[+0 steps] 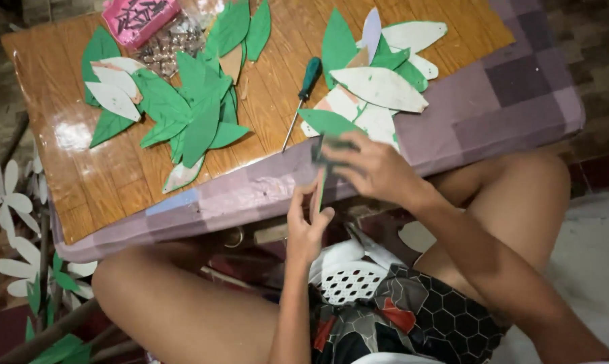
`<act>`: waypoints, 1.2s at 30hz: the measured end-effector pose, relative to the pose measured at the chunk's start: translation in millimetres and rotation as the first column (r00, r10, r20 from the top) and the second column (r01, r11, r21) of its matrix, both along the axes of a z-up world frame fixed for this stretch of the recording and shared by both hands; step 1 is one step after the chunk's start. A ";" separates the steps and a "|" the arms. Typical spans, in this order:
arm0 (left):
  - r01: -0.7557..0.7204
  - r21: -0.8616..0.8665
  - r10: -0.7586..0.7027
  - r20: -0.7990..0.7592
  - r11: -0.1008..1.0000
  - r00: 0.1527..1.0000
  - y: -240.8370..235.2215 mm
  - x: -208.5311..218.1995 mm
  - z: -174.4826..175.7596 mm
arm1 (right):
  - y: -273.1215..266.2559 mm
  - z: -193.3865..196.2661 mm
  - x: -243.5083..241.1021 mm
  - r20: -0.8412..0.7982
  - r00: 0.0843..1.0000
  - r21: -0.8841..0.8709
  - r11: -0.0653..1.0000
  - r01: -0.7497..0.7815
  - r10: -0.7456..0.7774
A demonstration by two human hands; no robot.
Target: Sanding the edges of leaf-shaped foam components to smooth them for assembly.
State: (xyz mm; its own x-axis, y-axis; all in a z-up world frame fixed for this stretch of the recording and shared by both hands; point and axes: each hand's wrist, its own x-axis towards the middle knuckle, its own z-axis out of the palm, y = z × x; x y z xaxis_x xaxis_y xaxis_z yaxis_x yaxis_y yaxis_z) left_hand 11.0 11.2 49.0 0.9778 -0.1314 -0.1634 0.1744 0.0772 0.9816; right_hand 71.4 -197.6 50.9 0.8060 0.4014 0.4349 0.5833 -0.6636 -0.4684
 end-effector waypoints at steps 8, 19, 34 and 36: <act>0.010 -0.138 -0.008 0.014 0.990 1.000 -1.2 -1.2 -30.9 | 3.1 5.9 3.8 -0.001 1.000 0.041 0.999 -0.015 0.016; 0.029 -0.067 -0.026 0.034 0.997 0.999 1.8 -0.4 -16.0 | 4.2 2.7 7.6 0.070 0.995 -0.008 0.998 -0.065 0.065; -0.010 0.045 0.011 -0.028 0.999 1.000 -1.4 -1.9 -17.5 | 9.0 -6.7 -6.3 0.058 0.996 -0.009 0.997 -0.071 0.072; -0.046 -0.045 0.042 -0.071 0.998 0.997 0.4 -7.1 -38.8 | 24.7 -12.9 -33.7 0.127 0.962 -0.063 0.969 -0.237 0.243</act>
State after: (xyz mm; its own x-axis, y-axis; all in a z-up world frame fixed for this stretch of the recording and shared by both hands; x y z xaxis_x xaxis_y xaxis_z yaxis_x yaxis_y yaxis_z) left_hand 3.9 11.6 10.3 0.9692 -0.0976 -0.2259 0.2376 0.1319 0.9624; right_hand 37.7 -172.9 38.0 0.6196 0.5986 0.5078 0.7831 -0.5157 -0.3475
